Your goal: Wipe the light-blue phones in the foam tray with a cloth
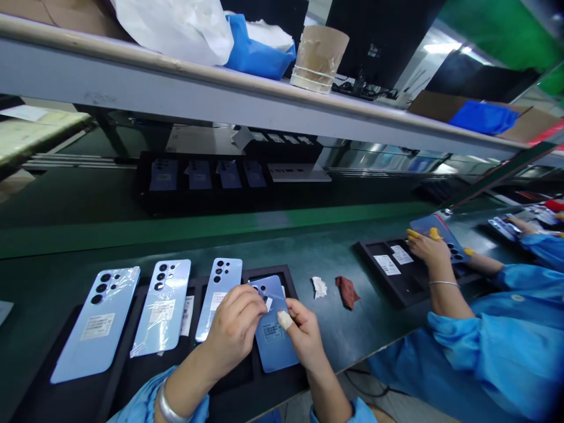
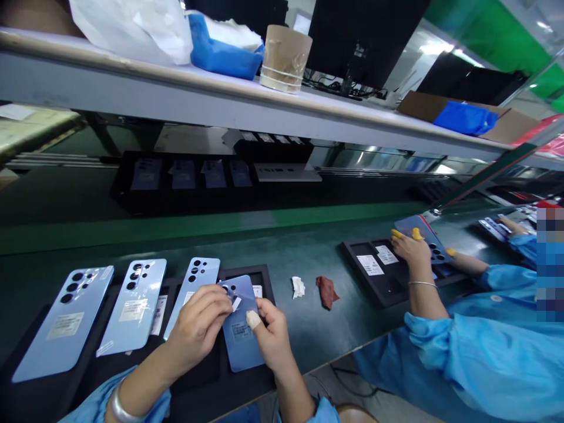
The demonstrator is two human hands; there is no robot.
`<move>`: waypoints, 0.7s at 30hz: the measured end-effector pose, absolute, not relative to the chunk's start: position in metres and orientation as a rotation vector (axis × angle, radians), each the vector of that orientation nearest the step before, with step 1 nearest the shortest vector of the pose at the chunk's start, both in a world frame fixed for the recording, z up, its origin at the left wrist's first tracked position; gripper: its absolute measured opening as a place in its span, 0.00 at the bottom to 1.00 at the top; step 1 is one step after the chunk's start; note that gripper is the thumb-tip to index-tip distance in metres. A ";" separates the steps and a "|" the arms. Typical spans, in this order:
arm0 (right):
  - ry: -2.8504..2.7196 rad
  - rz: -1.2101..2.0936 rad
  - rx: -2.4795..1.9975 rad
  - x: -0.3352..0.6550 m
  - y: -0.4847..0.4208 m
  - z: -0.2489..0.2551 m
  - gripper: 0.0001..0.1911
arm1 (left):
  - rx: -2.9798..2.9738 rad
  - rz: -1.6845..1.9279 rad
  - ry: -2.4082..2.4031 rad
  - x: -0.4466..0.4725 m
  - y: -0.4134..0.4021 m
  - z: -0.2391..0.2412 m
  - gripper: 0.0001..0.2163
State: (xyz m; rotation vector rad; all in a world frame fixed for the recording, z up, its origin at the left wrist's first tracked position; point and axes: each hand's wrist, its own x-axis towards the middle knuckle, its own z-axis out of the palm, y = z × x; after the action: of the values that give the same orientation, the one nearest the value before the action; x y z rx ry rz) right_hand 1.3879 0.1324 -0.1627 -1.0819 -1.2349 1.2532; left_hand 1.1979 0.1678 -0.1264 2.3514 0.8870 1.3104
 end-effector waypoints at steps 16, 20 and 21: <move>-1.088 1.185 -1.116 1.383 0.142 -0.167 0.18 | 2.268 1.223 1.269 1.161 0.162 -0.137 0.13; -1.094 1.164 -1.139 1.384 0.143 -0.172 0.19 | 2.134 0.999 1.712 1.128 0.146 -0.166 0.28; -1.084 1.157 -1.148 1.384 0.144 -0.174 0.20 | 2.122 0.941 1.719 1.124 0.140 -0.174 0.30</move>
State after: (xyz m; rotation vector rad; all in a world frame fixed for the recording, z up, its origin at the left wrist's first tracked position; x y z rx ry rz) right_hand 1.3843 0.1435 -0.1745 -1.1483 -1.0842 1.1573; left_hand 1.1239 0.1404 -0.1740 2.1218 1.7188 0.9406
